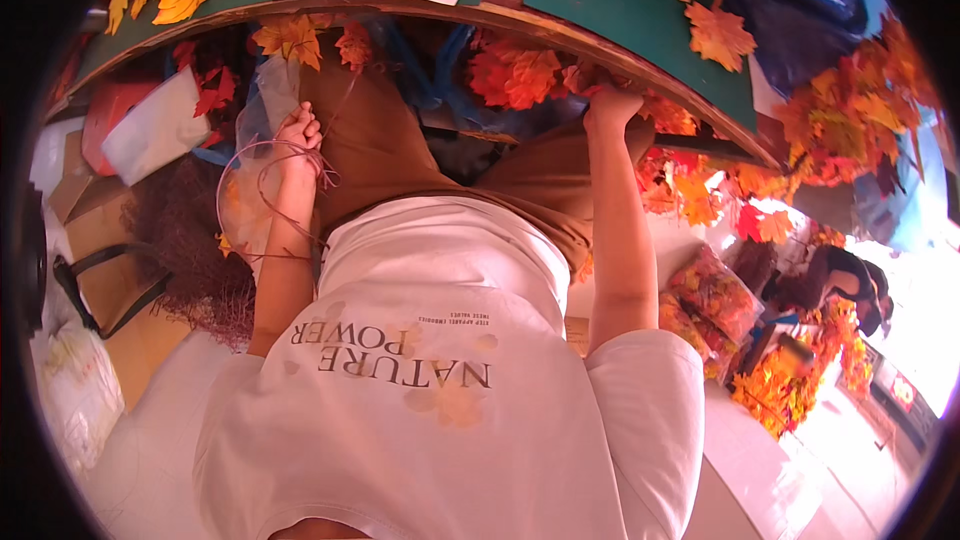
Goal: Assemble artificial maple leaves onto a wire stem to create a decorative branch.
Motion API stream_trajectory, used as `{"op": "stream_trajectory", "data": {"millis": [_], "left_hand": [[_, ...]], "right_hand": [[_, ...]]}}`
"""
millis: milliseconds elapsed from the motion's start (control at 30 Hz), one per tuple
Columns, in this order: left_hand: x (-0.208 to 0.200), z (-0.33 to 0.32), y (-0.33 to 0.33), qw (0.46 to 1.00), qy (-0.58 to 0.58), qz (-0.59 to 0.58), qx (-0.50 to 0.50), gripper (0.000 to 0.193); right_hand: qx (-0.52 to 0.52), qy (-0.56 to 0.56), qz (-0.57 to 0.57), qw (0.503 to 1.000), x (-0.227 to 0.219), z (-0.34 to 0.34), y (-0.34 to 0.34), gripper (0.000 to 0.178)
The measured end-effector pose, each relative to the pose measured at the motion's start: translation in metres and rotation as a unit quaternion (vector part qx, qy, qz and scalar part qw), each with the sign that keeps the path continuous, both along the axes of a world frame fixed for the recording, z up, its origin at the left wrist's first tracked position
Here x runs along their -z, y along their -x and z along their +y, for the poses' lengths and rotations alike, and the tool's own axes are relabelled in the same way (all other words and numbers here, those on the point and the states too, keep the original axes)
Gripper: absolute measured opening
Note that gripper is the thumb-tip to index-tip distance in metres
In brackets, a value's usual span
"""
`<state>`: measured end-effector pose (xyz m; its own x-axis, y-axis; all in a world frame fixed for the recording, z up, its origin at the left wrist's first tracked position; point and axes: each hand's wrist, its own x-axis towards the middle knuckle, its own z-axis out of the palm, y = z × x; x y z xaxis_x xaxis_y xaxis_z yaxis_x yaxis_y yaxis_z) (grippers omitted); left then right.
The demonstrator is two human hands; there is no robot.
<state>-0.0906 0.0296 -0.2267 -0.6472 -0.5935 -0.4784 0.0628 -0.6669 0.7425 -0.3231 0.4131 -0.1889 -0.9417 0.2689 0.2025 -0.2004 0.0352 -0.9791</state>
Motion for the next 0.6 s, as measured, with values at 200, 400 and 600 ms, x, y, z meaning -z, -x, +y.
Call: {"op": "stream_trajectory", "data": {"millis": [200, 400, 600], "left_hand": [[-0.004, 0.002, 0.010, 0.999, -0.040, 0.009, -0.004, 0.006], [-0.017, 0.005, 0.012, 0.997, -0.069, -0.003, -0.032, 0.009], [0.002, -0.001, 0.013, 0.994, -0.101, 0.028, 0.004, 0.008]], "right_hand": [[-0.040, 0.170, -0.234, 0.956, -0.032, 0.068, -0.068, 0.030], [-0.050, 0.155, -0.240, 0.957, -0.147, 0.058, -0.147, 0.025], [-0.113, 0.031, -0.137, 0.984, -0.244, 0.082, -0.150, 0.033]]}}
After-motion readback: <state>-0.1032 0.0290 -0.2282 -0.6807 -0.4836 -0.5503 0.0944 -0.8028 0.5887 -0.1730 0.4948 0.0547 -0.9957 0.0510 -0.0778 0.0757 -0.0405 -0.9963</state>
